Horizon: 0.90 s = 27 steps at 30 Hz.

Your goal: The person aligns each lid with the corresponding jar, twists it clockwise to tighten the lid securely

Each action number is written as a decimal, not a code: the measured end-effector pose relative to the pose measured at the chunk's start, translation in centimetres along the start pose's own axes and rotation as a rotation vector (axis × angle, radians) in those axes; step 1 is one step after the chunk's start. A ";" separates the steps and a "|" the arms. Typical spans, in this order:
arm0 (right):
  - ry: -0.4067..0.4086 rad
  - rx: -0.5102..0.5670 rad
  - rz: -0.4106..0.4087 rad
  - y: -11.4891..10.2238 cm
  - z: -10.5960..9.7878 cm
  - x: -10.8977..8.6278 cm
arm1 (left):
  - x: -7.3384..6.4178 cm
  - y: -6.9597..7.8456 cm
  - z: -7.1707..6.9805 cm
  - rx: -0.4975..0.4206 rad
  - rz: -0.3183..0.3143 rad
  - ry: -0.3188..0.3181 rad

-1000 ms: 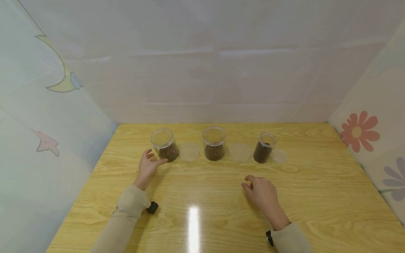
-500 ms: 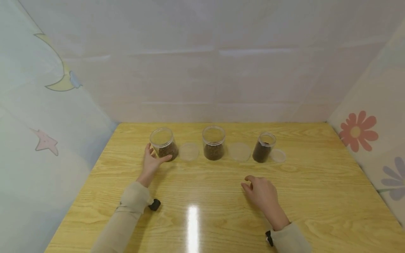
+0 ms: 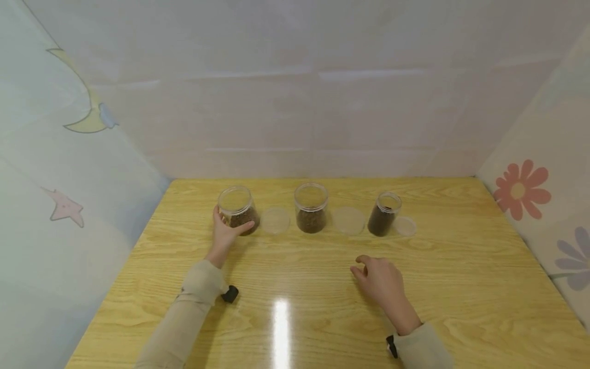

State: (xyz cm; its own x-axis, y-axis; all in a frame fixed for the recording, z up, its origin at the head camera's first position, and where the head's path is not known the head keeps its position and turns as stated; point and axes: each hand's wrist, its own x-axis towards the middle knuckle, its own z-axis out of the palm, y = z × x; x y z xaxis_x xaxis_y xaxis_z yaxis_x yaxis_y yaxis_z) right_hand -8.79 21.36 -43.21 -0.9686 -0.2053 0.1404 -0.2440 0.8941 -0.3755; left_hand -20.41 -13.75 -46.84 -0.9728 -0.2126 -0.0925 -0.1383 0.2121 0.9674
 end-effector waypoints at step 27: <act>-0.014 -0.013 0.003 -0.4 0.0 0.3 | 1.2 -1.1 1.1 -0.119 0.072 0.045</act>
State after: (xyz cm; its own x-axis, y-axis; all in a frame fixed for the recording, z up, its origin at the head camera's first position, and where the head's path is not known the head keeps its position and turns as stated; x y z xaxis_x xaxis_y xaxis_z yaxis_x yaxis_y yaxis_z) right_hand -8.96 20.99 -43.01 -0.9700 -0.2078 0.1262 -0.2402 0.9000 -0.3636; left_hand -21.64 -13.15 -48.28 -0.9697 -0.2438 -0.0137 -0.0428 0.1145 0.9925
